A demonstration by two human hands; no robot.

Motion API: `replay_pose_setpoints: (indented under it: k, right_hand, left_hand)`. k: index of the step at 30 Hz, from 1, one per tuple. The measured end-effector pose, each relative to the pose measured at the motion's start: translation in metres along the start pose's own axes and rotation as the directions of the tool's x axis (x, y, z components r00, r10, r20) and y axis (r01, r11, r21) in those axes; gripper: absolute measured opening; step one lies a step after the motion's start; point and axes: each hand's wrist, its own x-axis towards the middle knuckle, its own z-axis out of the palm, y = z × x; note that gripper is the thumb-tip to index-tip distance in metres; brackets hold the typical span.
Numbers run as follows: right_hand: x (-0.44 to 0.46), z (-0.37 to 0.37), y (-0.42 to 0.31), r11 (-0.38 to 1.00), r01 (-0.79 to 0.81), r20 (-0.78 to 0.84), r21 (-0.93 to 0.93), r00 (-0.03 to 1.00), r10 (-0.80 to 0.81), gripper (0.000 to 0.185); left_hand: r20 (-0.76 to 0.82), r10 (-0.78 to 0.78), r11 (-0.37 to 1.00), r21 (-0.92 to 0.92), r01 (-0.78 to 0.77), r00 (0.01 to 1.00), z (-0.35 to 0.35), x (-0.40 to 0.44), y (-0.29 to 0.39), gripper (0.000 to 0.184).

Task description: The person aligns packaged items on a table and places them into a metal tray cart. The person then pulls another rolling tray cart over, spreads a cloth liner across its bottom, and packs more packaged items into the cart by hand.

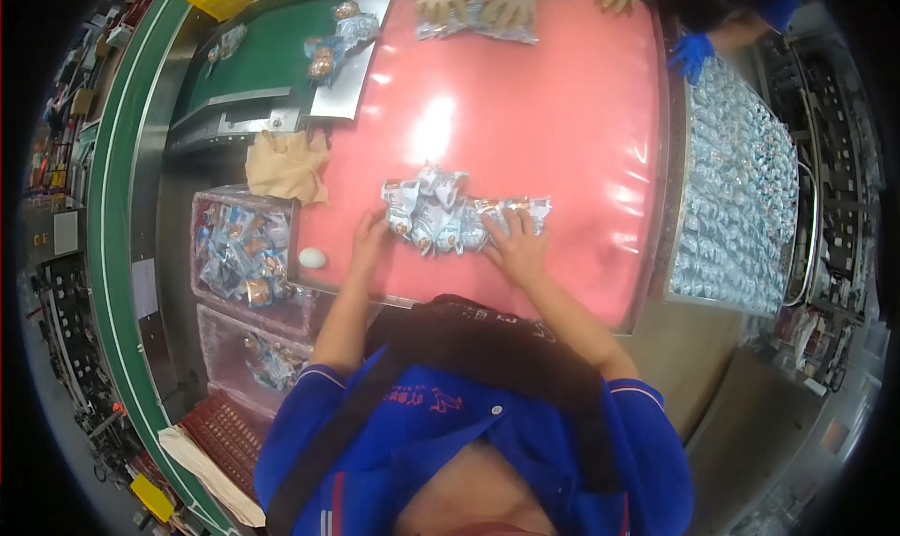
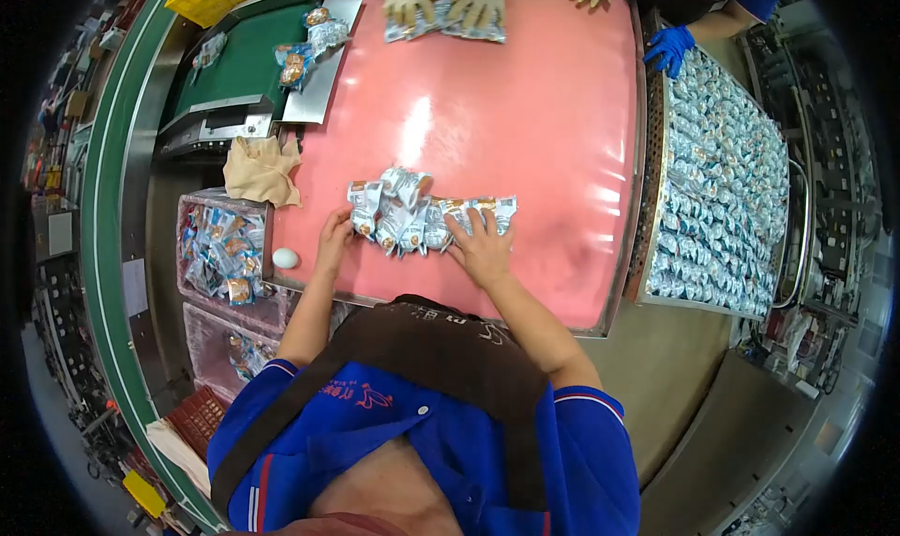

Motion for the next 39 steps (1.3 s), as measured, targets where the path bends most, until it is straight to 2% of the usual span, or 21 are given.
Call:
replay_pose_setpoints:
  k: [1, 2, 5, 8, 11, 15, 18, 20, 21, 22, 23, 24, 25, 27, 30, 33, 37, 39]
  right_hand:
    - [0.000, 0.000, -0.001, 1.000, -0.002, 0.000, -0.003, 1.000, 0.002, 0.062]
    - [0.000, 0.000, -0.001, 1.000, -0.002, 0.010, -0.003, 1.000, 0.002, 0.062]
    - [-0.001, -0.001, -0.001, 1.000, -0.008, 0.031, 0.006, 0.999, 0.008, 0.063]
    - [-0.002, -0.008, -0.001, 0.999, -0.018, 0.047, 0.028, 0.999, 0.017, 0.064]
    - [0.001, -0.018, -0.003, 0.999, -0.015, 0.113, 0.041, 0.994, 0.010, 0.063]
    - [0.003, -0.020, -0.002, 1.000, -0.019, 0.205, 0.014, 0.979, 0.016, 0.067]
    - [0.006, -0.006, -0.002, 1.000, -0.028, 0.248, -0.004, 0.968, 0.028, 0.070]
    - [0.006, -0.012, -0.003, 0.999, -0.031, 0.241, 0.029, 0.970, 0.024, 0.067]
    - [0.007, -0.022, -0.003, 0.998, -0.039, 0.214, 0.054, 0.976, 0.027, 0.063]
    - [0.003, 0.015, 0.009, 0.991, 0.042, 0.042, 0.124, 0.998, -0.048, 0.057]
    - [0.005, 0.013, 0.009, 0.999, 0.049, 0.059, -0.023, 0.997, -0.048, 0.054]
    - [0.007, 0.007, 0.015, 0.994, 0.026, 0.111, 0.104, 0.993, -0.038, 0.054]
    - [0.004, 0.022, 0.018, 0.991, 0.062, 0.002, 0.122, 0.998, -0.063, 0.053]
    - [-0.005, 0.011, 0.025, 0.988, 0.138, -0.050, 0.067, 0.990, -0.135, 0.051]
    - [-0.009, -0.011, 0.020, 0.995, 0.098, 0.053, 0.003, 0.994, -0.098, 0.051]
    - [-0.029, -0.001, 0.044, 0.986, 0.163, 0.042, 0.038, 0.985, -0.165, 0.047]
    - [-0.086, -0.003, 0.098, 0.968, 0.217, 0.008, 0.129, 0.976, -0.219, 0.051]
    - [-0.104, -0.009, 0.122, 0.970, 0.230, 0.029, 0.080, 0.972, -0.233, 0.055]
  left_hand:
    - [0.012, 0.146, 0.949, 0.282, -0.144, 0.989, -0.005, 0.003, -0.009, 0.036]
    - [0.064, 0.282, 0.798, 0.539, -0.271, 0.957, -0.009, 0.006, -0.017, 0.036]
    - [0.056, 0.523, 0.455, 0.825, -0.334, 0.851, 0.000, -0.008, 0.004, 0.038]
    - [0.302, 0.574, 0.355, 0.746, -0.563, 0.761, 0.007, -0.010, 0.012, 0.044]
    - [0.654, 0.373, 0.055, 0.693, -0.719, 0.659, 0.031, -0.028, 0.049, 0.052]
    - [0.708, 0.190, 0.067, 0.683, -0.728, 0.681, 0.035, -0.011, 0.047, 0.063]
    - [0.705, 0.084, -0.004, 0.707, -0.707, 0.704, 0.041, -0.010, 0.046, 0.072]
    - [0.714, 0.096, 0.053, 0.692, -0.720, 0.693, 0.038, -0.010, 0.034, 0.076]
    - [0.703, 0.068, 0.037, 0.707, -0.706, 0.708, 0.042, -0.013, 0.034, 0.077]
    - [0.702, 0.047, 0.017, 0.711, -0.703, 0.711, 0.045, -0.015, 0.035, 0.078]
    - [0.718, 0.074, 0.026, 0.693, -0.721, 0.692, 0.049, -0.015, 0.036, 0.079]
    - [0.691, 0.090, -0.073, 0.722, -0.688, 0.717, 0.064, -0.025, 0.051, 0.075]
    - [0.675, 0.120, -0.100, 0.738, -0.668, 0.728, 0.065, -0.023, 0.035, 0.076]
    - [0.620, 0.141, -0.144, 0.784, -0.603, 0.772, 0.078, -0.024, 0.029, 0.077]
    - [0.539, 0.137, -0.149, 0.841, -0.521, 0.831, 0.085, -0.039, 0.022, 0.077]
    - [0.501, 0.139, -0.141, 0.864, -0.484, 0.854, 0.104, -0.063, 0.002, 0.075]
    - [0.477, 0.092, -0.112, 0.877, -0.467, 0.874, 0.169, -0.119, -0.006, 0.072]
    - [0.460, 0.061, -0.106, 0.885, -0.453, 0.886, 0.200, -0.133, -0.004, 0.074]
